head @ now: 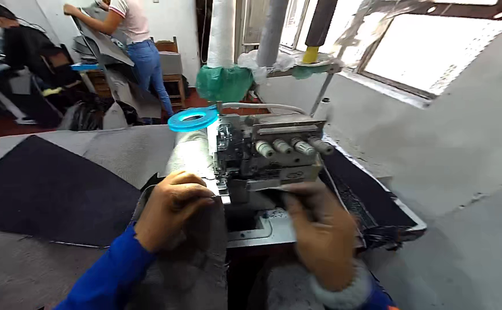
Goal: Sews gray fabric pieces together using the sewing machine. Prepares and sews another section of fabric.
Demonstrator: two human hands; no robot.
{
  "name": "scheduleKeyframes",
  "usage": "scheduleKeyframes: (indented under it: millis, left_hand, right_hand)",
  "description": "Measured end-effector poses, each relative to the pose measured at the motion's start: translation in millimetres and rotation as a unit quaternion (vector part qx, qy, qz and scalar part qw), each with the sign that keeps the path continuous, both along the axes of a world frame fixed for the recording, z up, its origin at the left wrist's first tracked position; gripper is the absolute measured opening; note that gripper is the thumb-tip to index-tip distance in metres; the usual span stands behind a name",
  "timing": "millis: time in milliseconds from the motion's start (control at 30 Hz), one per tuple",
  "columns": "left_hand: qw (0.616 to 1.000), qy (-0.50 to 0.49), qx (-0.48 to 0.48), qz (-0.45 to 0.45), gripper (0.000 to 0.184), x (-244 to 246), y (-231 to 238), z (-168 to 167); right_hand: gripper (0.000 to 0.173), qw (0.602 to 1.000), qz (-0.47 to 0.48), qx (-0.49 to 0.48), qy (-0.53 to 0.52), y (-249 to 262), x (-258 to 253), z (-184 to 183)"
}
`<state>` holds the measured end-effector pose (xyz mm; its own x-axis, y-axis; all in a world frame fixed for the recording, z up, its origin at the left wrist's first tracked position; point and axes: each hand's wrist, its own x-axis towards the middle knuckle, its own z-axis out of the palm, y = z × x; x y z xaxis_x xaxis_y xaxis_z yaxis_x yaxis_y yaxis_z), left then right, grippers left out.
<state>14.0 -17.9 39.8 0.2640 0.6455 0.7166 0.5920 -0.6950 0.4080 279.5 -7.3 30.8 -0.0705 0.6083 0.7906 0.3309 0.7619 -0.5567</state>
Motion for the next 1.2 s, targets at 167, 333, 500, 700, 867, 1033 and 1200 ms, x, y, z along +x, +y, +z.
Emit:
scheduleKeyframes:
  millis: [167, 333, 500, 700, 867, 1033, 1200]
  left_hand:
    - [0.994, -0.08, -0.067, -0.04, 0.01, 1, -12, 3]
    - [0.988, -0.089, -0.126, -0.024, 0.014, -6, -15, 14]
    - [0.989, -0.103, -0.106, 0.008, 0.02, -8, -26, 39]
    - [0.989, 0.109, -0.085, 0.051, 0.021, 7, -3, 54]
    - [0.979, 0.107, 0.066, 0.16, 0.014, 16, 9, -33]
    - [0.935, 0.238, 0.065, 0.256, 0.034, 56, -24, -28]
    - [0.955, 0.22, -0.028, 0.198, 0.027, 47, -11, -17]
  right_hand:
    - [0.014, 0.969, 0.131, -0.162, 0.134, -13, -92, -15]
    - [0.013, 0.914, 0.182, -0.27, 0.242, -20, -111, -7]
    - [0.024, 0.958, 0.178, -0.193, 0.116, -33, -106, -19]
    - [0.013, 0.886, 0.313, -0.332, 0.086, -81, -117, -49]
    - [0.018, 0.805, 0.322, -0.48, 0.134, -79, -88, -78]
    - [0.019, 0.87, 0.26, -0.415, 0.046, -77, -67, -78]
    - [0.025, 0.892, 0.259, -0.367, 0.038, -49, -60, -69]
